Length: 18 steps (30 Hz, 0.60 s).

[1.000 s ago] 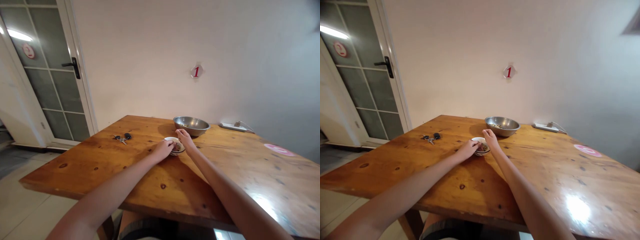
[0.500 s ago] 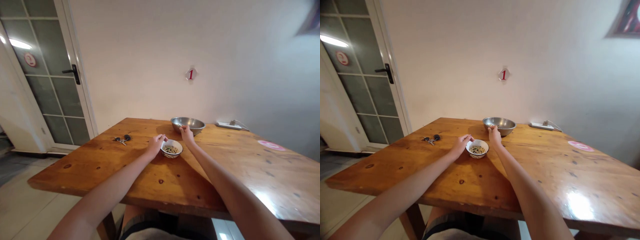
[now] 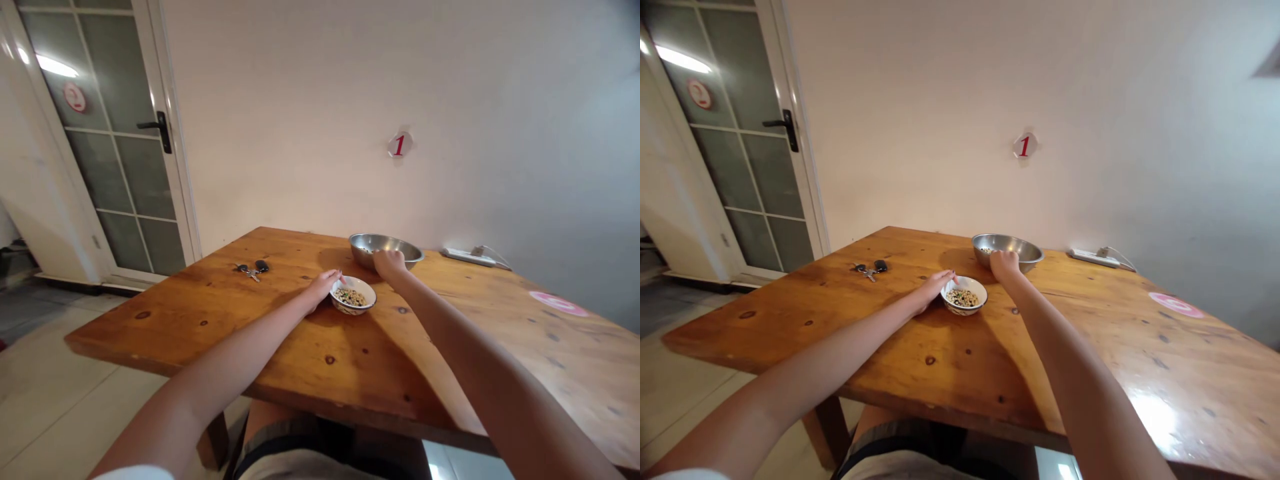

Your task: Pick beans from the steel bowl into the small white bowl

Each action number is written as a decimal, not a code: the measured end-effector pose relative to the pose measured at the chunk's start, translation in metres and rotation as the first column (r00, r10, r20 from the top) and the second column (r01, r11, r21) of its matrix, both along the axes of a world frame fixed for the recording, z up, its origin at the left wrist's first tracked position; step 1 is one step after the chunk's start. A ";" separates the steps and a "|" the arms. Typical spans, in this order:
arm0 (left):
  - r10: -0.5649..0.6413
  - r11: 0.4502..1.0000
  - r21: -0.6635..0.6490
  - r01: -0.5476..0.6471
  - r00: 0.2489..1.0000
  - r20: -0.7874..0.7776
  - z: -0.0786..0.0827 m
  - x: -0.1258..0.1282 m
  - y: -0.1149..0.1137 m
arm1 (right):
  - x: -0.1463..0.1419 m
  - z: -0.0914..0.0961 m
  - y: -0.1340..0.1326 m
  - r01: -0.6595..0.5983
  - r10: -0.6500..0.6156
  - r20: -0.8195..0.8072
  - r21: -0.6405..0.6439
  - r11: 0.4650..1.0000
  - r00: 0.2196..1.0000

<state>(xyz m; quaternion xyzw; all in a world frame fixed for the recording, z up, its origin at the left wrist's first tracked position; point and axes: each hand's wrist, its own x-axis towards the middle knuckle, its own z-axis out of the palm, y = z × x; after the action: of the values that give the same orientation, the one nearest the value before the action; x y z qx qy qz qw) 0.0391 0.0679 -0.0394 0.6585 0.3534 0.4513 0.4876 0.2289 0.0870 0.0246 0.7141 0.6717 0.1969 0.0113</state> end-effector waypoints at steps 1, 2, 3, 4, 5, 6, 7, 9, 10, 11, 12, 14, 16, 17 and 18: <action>-0.001 1.000 -0.006 0.001 1.000 0.007 0.000 0.000 0.000 | 0.000 -0.001 -0.006 0.013 -0.013 0.011 0.004 1.000 1.000; -0.002 1.000 -0.011 0.002 1.000 0.011 0.000 -0.001 0.000 | 0.000 -0.002 -0.012 0.023 -0.023 0.024 0.006 1.000 0.999; -0.003 1.000 -0.015 0.004 1.000 0.014 0.000 -0.001 0.001 | 0.000 -0.004 -0.018 0.025 -0.025 0.031 0.007 1.000 0.999; -0.006 1.000 -0.018 0.006 1.000 0.017 0.000 0.000 0.001 | -0.001 -0.005 -0.025 0.019 -0.020 0.038 0.008 1.000 0.999; -0.009 1.000 -0.022 0.009 1.000 0.020 0.000 0.000 0.001 | -0.003 -0.006 -0.031 0.006 -0.007 0.043 0.009 1.000 0.999; -0.013 1.000 -0.026 0.014 1.000 0.025 0.000 0.000 0.002 | -0.004 -0.007 -0.037 -0.014 0.014 0.047 0.006 1.000 0.999; -0.017 0.999 -0.030 0.018 0.999 0.032 -0.001 0.001 0.002 | -0.006 -0.008 -0.043 -0.032 0.031 0.052 0.006 0.999 0.998; -0.017 0.999 -0.036 0.019 0.998 0.052 -0.001 0.001 0.003 | -0.009 -0.008 -0.053 -0.083 0.082 0.059 0.019 0.996 0.995; -0.015 0.999 -0.038 0.017 0.998 0.063 -0.002 0.002 0.003 | -0.010 -0.007 -0.057 -0.106 0.104 0.062 0.032 0.994 0.993; -0.012 0.999 -0.038 0.015 0.997 0.074 -0.002 0.002 0.003 | -0.012 -0.006 -0.060 -0.130 0.127 0.064 0.041 0.991 0.990; -0.012 0.999 -0.038 0.015 0.997 0.082 -0.002 0.002 0.003 | -0.013 -0.005 -0.062 -0.149 0.146 0.066 0.051 0.987 0.987; -0.016 0.999 -0.040 0.020 0.995 0.095 -0.003 0.002 0.002 | -0.016 -0.005 -0.066 -0.184 0.180 0.068 0.061 0.981 0.981; -0.022 0.999 -0.044 0.026 0.994 0.105 -0.003 0.002 0.001 | -0.019 -0.005 -0.069 -0.207 0.203 0.065 0.068 0.976 0.977; -0.023 0.999 -0.046 0.028 0.994 0.110 -0.003 0.002 0.001 | -0.021 -0.006 -0.071 -0.212 0.208 0.061 0.073 0.974 0.976; -0.024 0.998 -0.048 0.030 0.993 0.116 -0.002 0.002 0.000 | -0.022 -0.006 -0.073 -0.215 0.211 0.056 0.080 0.973 0.976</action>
<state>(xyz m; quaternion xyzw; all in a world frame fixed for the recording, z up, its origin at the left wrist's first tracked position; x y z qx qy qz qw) 0.0408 0.0676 -0.0418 0.6239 0.3268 0.4730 0.5293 0.2073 0.0144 0.0181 0.6330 0.7349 0.2422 -0.0246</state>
